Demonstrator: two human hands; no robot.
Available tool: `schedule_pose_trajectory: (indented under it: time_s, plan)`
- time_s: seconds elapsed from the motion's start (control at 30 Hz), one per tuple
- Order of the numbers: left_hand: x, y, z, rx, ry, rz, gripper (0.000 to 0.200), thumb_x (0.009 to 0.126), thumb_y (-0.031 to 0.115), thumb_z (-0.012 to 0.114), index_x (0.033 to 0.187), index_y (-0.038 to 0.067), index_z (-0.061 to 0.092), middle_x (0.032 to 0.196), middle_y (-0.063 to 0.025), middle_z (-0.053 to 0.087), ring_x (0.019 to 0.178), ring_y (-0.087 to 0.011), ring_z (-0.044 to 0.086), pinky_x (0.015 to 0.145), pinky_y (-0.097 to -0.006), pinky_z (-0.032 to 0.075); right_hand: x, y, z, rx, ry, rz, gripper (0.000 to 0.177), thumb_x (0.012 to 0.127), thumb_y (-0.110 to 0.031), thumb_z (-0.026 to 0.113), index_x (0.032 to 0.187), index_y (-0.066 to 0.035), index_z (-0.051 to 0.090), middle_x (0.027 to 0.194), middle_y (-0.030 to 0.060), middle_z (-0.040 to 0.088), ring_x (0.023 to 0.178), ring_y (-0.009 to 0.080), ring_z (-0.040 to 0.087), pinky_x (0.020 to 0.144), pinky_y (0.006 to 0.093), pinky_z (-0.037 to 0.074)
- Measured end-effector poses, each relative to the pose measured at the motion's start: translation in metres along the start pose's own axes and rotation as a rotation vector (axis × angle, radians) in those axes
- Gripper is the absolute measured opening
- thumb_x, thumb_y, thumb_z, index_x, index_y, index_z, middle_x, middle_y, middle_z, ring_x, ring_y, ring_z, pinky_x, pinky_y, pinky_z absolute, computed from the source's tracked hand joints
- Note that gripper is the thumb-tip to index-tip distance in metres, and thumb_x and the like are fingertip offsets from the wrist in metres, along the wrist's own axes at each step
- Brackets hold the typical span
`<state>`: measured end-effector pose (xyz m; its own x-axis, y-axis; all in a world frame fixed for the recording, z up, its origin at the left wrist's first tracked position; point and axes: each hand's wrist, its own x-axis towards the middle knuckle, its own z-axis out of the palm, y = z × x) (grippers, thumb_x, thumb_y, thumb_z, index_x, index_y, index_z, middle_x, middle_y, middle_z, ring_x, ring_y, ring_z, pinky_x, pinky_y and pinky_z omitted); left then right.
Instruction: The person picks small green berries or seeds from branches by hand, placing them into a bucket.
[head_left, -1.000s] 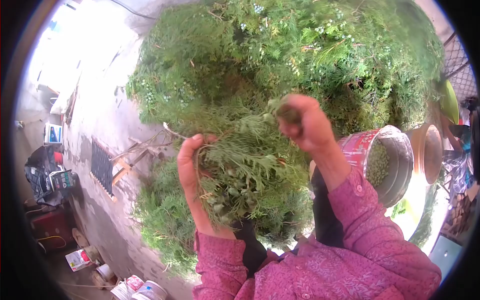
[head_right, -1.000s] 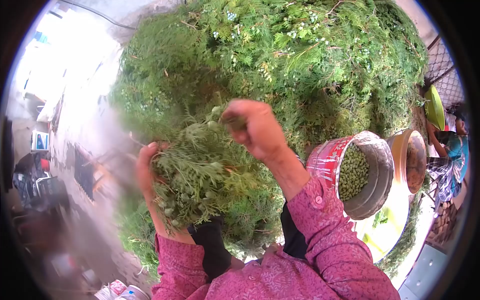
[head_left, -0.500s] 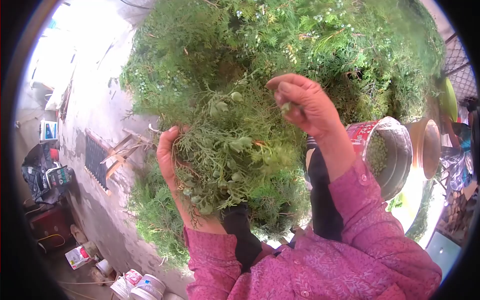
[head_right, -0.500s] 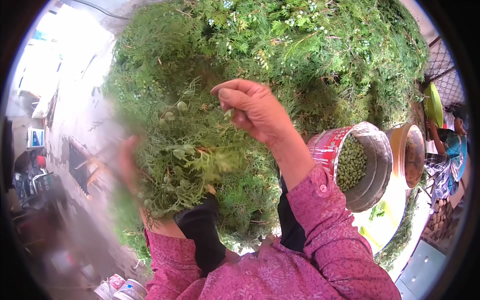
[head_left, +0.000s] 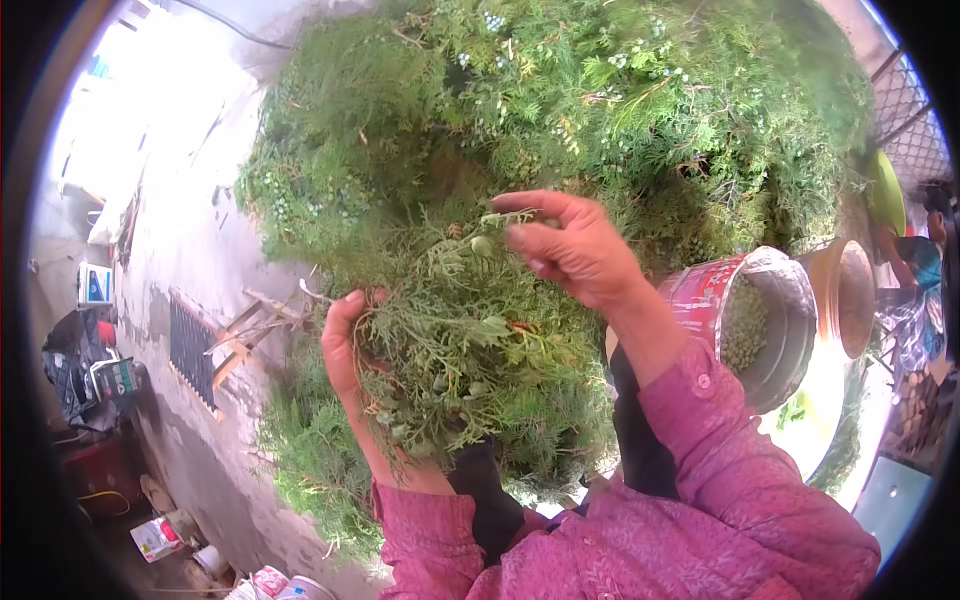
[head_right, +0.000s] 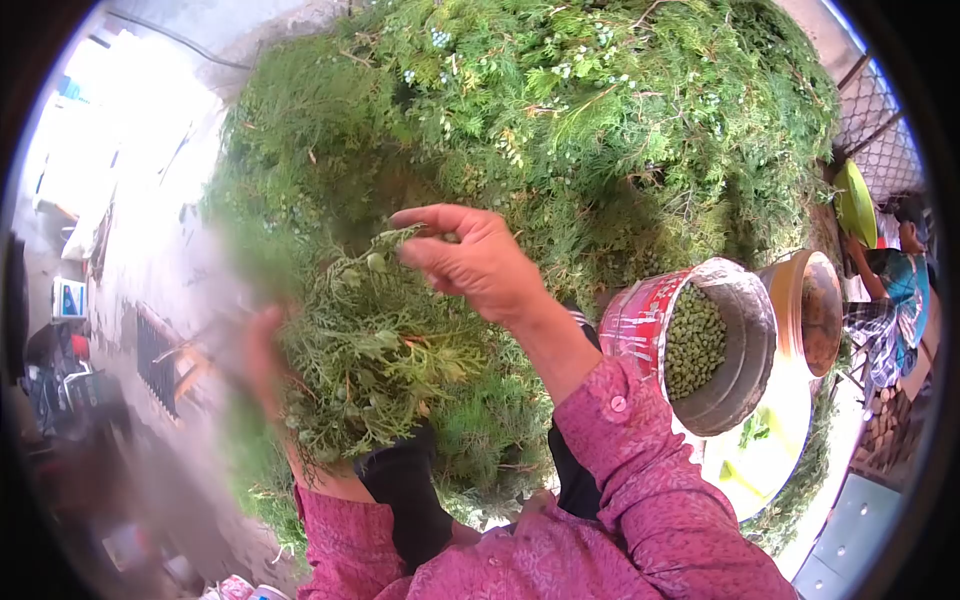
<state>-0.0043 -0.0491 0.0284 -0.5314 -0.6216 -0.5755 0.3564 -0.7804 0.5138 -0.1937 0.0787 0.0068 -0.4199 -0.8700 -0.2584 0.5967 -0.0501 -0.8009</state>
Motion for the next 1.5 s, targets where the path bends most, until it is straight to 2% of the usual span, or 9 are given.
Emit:
schedule_pose_trajectory:
  time_s: [0.37, 0.47, 0.57, 0.73, 0.83, 0.9, 1.0, 1.3, 1.5]
  plan:
    - [-0.007, -0.014, 0.014, 0.222, 0.084, 0.08, 0.01, 0.08, 0.01, 0.05, 0.081, 0.002, 0.056, 0.075, -0.0112, 0.063, 0.062, -0.022, 0.063, 0.057, -0.0348, 0.056, 0.004, 0.012, -0.006, -0.179, 0.089, -0.134, 0.012, 0.078, -0.017, 0.065, 0.079, -0.006, 0.06, 0.059, -0.0042, 0.052, 0.047, 0.0015, 0.041, 0.041, 0.0186, 0.031]
    - [-0.005, -0.013, 0.007, 0.301, 0.143, 0.178, 0.007, 0.079, 0.008, 0.051, 0.08, 0.003, 0.056, 0.075, -0.011, 0.063, 0.062, -0.0215, 0.063, 0.057, -0.0341, 0.056, 0.005, -0.009, -0.005, 0.193, 0.276, 0.13, 0.011, 0.082, -0.013, 0.056, 0.074, -0.005, 0.055, 0.059, -0.0024, 0.048, 0.042, 0.0027, 0.037, 0.034, 0.0184, 0.027]
    - [0.0, -0.014, -0.002, 0.05, 0.101, 0.197, 0.008, 0.079, 0.009, 0.051, 0.078, 0.003, 0.057, 0.075, -0.0109, 0.064, 0.062, -0.0214, 0.063, 0.057, -0.0338, 0.055, 0.004, -0.014, -0.036, 0.634, 0.085, -0.059, 0.013, 0.081, -0.016, 0.057, 0.073, -0.006, 0.052, 0.062, -0.0016, 0.048, 0.044, 0.0038, 0.038, 0.035, 0.0183, 0.028]
    - [-0.002, -0.003, 0.004, 0.165, 0.175, 0.091, 0.013, 0.08, 0.012, 0.05, 0.078, 0.003, 0.058, 0.074, -0.0113, 0.064, 0.061, -0.0222, 0.063, 0.057, -0.0343, 0.055, -0.005, -0.017, -0.014, 0.414, -0.011, 0.029, 0.017, 0.082, -0.016, 0.058, 0.093, -0.004, 0.056, 0.076, 0.0041, 0.059, 0.052, 0.0054, 0.05, 0.037, 0.0157, 0.033]
    - [-0.001, -0.006, 0.006, 0.405, 0.162, 0.243, 0.013, 0.08, 0.012, 0.05, 0.078, 0.002, 0.058, 0.074, -0.0114, 0.064, 0.062, -0.022, 0.062, 0.057, -0.0338, 0.054, 0.003, -0.007, -0.015, 0.176, -0.051, 0.098, 0.02, 0.078, -0.017, 0.064, 0.091, -0.003, 0.057, 0.073, 0.0035, 0.059, 0.057, 0.0069, 0.053, 0.037, 0.015, 0.033]
    - [-0.002, -0.01, 0.01, 0.257, 0.12, 0.171, 0.014, 0.08, 0.013, 0.05, 0.078, 0.002, 0.057, 0.074, -0.0114, 0.063, 0.062, -0.0218, 0.062, 0.057, -0.0336, 0.054, 0.001, -0.004, -0.009, 0.097, -0.04, 0.087, 0.027, 0.073, -0.02, 0.072, 0.088, -0.001, 0.059, 0.072, 0.0019, 0.059, 0.058, 0.0071, 0.052, 0.042, 0.0181, 0.036]
    - [0.001, -0.016, 0.007, 0.123, 0.094, 0.11, 0.015, 0.081, 0.013, 0.05, 0.078, 0.001, 0.057, 0.074, -0.0114, 0.063, 0.062, -0.0215, 0.062, 0.057, -0.033, 0.054, 0.004, 0.005, 0.0, -0.54, 0.107, -0.248, 0.03, 0.069, -0.023, 0.076, 0.082, 0.0, 0.062, 0.072, 0.0007, 0.059, 0.06, 0.0054, 0.049, 0.056, 0.0236, 0.042]
    - [0.006, -0.019, -0.003, 0.23, 0.063, 0.048, 0.014, 0.08, 0.012, 0.051, 0.083, -0.001, 0.058, 0.074, -0.0112, 0.062, 0.061, -0.0205, 0.061, 0.055, -0.0317, 0.054, 0.007, 0.021, -0.001, -0.82, 0.206, -0.555, 0.027, 0.071, -0.021, 0.073, 0.081, 0.0, 0.06, 0.068, 0.009, 0.06, 0.058, 0.0117, 0.052, 0.054, 0.0281, 0.043]
    - [0.01, -0.02, -0.006, 0.177, 0.063, -0.008, 0.012, 0.08, 0.011, 0.051, 0.082, 0.0, 0.057, 0.075, -0.0109, 0.062, 0.062, -0.0206, 0.061, 0.057, -0.0329, 0.054, 0.001, 0.012, -0.001, -0.713, 0.11, -0.412, 0.018, 0.075, -0.016, 0.065, 0.071, -0.001, 0.057, 0.059, 0.0066, 0.057, 0.049, 0.0142, 0.051, 0.046, 0.0264, 0.041]
